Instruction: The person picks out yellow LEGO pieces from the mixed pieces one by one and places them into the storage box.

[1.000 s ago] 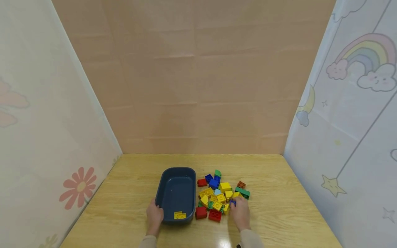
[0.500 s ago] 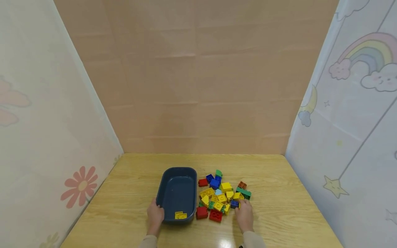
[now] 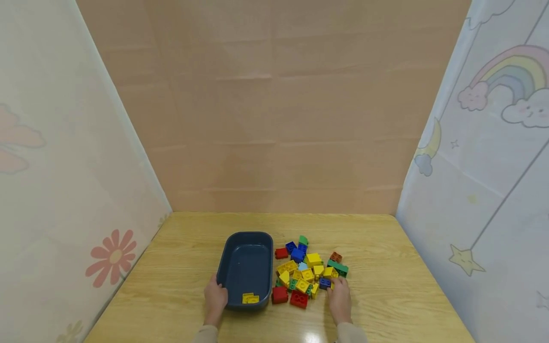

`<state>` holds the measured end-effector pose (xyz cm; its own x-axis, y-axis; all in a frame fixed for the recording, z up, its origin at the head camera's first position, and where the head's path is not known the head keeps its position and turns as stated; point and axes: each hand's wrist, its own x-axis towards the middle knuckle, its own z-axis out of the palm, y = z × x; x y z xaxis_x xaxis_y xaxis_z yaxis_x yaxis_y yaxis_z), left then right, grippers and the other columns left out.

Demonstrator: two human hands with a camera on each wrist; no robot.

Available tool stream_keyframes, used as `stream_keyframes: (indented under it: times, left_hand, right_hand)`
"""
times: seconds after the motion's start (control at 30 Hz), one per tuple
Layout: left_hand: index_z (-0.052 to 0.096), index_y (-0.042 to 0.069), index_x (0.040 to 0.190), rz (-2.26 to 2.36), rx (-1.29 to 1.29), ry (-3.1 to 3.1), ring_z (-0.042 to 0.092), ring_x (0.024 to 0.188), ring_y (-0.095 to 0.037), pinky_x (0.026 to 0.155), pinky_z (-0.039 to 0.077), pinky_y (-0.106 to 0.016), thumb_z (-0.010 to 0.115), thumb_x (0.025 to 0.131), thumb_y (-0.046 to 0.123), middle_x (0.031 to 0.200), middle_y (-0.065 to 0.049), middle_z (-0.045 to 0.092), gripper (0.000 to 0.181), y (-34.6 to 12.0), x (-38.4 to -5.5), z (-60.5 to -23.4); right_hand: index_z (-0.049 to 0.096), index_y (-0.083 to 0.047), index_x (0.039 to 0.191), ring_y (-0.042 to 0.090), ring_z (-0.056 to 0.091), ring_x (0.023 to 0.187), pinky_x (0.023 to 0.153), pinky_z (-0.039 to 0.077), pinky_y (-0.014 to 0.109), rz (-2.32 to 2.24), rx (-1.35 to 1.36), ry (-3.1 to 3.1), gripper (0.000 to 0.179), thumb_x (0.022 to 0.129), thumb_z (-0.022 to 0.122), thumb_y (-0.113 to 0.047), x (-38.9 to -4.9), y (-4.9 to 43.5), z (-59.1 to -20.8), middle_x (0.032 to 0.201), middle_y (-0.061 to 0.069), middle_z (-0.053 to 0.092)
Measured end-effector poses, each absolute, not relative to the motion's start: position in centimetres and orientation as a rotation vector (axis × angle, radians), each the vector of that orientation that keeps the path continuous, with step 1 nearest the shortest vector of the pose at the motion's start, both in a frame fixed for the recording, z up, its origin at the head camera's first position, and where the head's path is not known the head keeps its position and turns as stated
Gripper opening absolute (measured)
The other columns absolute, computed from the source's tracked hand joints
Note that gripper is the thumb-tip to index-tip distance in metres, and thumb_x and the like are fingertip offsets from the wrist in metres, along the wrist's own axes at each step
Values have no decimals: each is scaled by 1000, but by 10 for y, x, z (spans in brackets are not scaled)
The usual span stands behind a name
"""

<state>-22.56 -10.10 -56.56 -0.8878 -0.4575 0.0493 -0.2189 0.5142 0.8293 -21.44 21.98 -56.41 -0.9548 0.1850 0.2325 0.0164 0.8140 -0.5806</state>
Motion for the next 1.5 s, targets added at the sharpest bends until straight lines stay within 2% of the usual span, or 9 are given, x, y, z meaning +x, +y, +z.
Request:
stream_keyframes:
  times: [0.43, 0.7, 1.03, 1.13, 1.33, 1.5]
  left_hand:
    - [46, -13, 117, -1283, 587, -2492, 58, 87, -41, 66, 49, -47, 48, 71, -16, 96, -32, 58, 46, -101, -226, -565]
    - [46, -15, 116, -1285, 569, -2485, 58, 86, -41, 65, 49, -47, 48, 71, -16, 96, -32, 58, 45, -101, -225, -564]
    - [44, -16, 118, -1289, 583, -2497, 57, 89, -41, 68, 49, -46, 48, 71, -16, 100, -33, 56, 47, -100, -225, -564]
    - [44, -16, 119, -1284, 586, -2501, 57, 89, -41, 68, 49, -46, 48, 72, -16, 100, -33, 56, 47, -101, -225, -564]
    - [44, -16, 119, -1284, 584, -2505, 58, 89, -41, 68, 49, -46, 49, 72, -16, 99, -33, 56, 47, -101, -225, -565]
    - [44, -16, 119, -1312, 568, -2498, 57, 90, -41, 68, 49, -46, 49, 72, -16, 101, -34, 56, 47, -102, -225, -564]
  right_hand:
    - [57, 16, 94, 41, 52, 89, 76, 44, 49, 835, -242, -2616, 24, 75, 64, 4, -208, 218, -557, 93, 29, 55]
    - [58, 14, 96, 40, 52, 93, 78, 44, 49, 891, -243, -2564, 24, 76, 64, 1, -209, 209, -548, 98, 28, 54]
    - [60, 14, 94, 43, 52, 95, 77, 46, 50, 941, -125, -2441, 24, 73, 67, 3, -211, 188, -534, 100, 29, 54]
    - [60, 14, 93, 44, 51, 95, 73, 48, 46, 968, -79, -2420, 23, 73, 66, 5, -211, 178, -529, 103, 30, 53]
    - [62, 11, 91, 38, 55, 90, 68, 50, 41, 964, 60, -2382, 22, 71, 69, 5, -211, 153, -523, 99, 24, 55]
    - [63, 7, 91, 34, 56, 90, 70, 50, 39, 963, 163, -2397, 21, 71, 69, 4, -212, 133, -525, 100, 21, 55]
